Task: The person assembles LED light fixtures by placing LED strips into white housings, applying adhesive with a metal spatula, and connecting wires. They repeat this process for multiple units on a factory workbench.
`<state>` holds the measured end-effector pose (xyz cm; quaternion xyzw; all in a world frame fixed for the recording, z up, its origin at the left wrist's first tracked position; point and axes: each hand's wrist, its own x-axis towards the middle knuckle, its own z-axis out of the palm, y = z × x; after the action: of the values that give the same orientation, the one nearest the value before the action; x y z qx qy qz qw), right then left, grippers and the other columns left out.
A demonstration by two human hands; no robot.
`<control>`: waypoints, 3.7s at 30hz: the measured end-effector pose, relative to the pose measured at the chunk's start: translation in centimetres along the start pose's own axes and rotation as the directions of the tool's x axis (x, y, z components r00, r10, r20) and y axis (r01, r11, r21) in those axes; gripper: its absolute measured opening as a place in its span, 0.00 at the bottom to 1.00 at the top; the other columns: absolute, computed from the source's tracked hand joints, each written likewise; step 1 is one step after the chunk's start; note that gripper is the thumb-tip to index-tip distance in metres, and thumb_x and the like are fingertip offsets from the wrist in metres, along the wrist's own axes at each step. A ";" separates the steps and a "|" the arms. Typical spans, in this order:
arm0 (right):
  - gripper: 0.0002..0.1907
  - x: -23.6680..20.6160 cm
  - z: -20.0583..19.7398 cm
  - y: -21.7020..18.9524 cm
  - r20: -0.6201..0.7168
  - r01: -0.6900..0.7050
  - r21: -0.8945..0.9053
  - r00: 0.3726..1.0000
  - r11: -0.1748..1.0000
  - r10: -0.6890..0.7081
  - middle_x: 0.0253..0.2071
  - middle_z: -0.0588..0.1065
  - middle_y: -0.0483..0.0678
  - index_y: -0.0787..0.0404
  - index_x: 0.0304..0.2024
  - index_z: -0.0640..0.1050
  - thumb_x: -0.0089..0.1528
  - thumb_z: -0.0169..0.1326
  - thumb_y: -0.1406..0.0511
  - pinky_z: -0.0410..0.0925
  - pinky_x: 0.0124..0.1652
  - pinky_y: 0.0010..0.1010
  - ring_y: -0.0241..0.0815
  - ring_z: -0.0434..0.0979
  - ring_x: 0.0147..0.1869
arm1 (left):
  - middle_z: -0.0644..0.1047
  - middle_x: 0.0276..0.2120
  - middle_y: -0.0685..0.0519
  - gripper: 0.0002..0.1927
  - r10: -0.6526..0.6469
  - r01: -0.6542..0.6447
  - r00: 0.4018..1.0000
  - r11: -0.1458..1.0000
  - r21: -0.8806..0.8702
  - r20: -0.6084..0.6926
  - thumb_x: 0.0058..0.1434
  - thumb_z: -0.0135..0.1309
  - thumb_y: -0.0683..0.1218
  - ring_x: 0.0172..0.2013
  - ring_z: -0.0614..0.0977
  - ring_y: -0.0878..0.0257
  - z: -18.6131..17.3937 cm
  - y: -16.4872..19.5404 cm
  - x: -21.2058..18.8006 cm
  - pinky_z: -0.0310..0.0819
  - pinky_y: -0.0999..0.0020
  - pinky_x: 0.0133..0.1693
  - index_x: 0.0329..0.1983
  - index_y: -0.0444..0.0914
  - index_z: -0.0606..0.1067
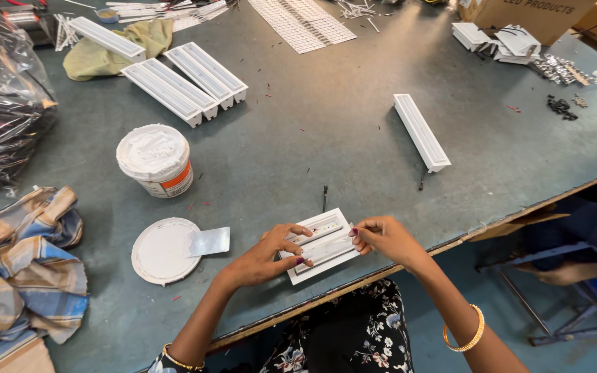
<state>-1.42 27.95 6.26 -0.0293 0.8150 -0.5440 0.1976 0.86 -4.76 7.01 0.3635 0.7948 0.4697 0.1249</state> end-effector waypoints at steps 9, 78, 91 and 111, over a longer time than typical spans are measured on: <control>0.11 0.3 0.8 -0.3 -0.035 0.080 0.116 0.996 0.990 -0.076 0.36 0.82 0.51 0.71 0.44 0.82 0.64 0.56 0.68 0.77 0.43 0.27 0.36 0.83 0.39 | 0.69 0.63 0.51 0.08 -0.040 0.097 0.978 0.955 0.279 -0.204 0.60 0.57 0.45 0.66 0.64 0.50 0.9 2.8 -1.6 0.55 0.53 0.64 0.38 0.39 0.83; 0.06 -4.5 5.7 -1.5 -0.237 0.530 -0.549 0.643 0.646 -0.728 0.42 0.77 0.52 0.67 0.41 0.79 0.60 0.58 0.73 0.72 0.47 0.36 0.50 0.79 0.48 | 0.70 0.63 0.57 0.11 -0.366 0.477 0.683 0.879 0.007 -0.633 0.46 0.70 0.51 0.66 0.61 0.59 6.1 3.9 -2.3 0.44 0.55 0.64 0.34 0.50 0.88; 0.07 -3.6 4.0 -1.9 -0.122 0.487 -0.546 0.759 0.682 -0.640 0.42 0.79 0.50 0.64 0.39 0.82 0.59 0.61 0.69 0.73 0.46 0.35 0.48 0.81 0.46 | 0.72 0.61 0.56 0.10 -0.317 0.442 0.678 0.897 0.023 -0.663 0.47 0.70 0.53 0.66 0.62 0.58 6.9 3.6 -2.1 0.43 0.53 0.64 0.31 0.46 0.87; 0.04 -2.1 3.4 -4.0 -0.033 0.306 -0.501 0.928 0.809 -0.371 0.40 0.77 0.48 0.65 0.35 0.81 0.58 0.60 0.71 0.72 0.44 0.33 0.45 0.81 0.42 | 0.70 0.64 0.56 0.09 -0.325 0.351 0.674 0.931 -0.099 -0.663 0.53 0.64 0.51 0.67 0.62 0.57 7.4 2.4 -2.5 0.45 0.52 0.65 0.37 0.50 0.87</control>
<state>1.05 23.87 9.38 -0.1878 0.9180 -0.3480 0.0305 7.76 -0.93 4.73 0.0194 0.8477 0.5224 -0.0905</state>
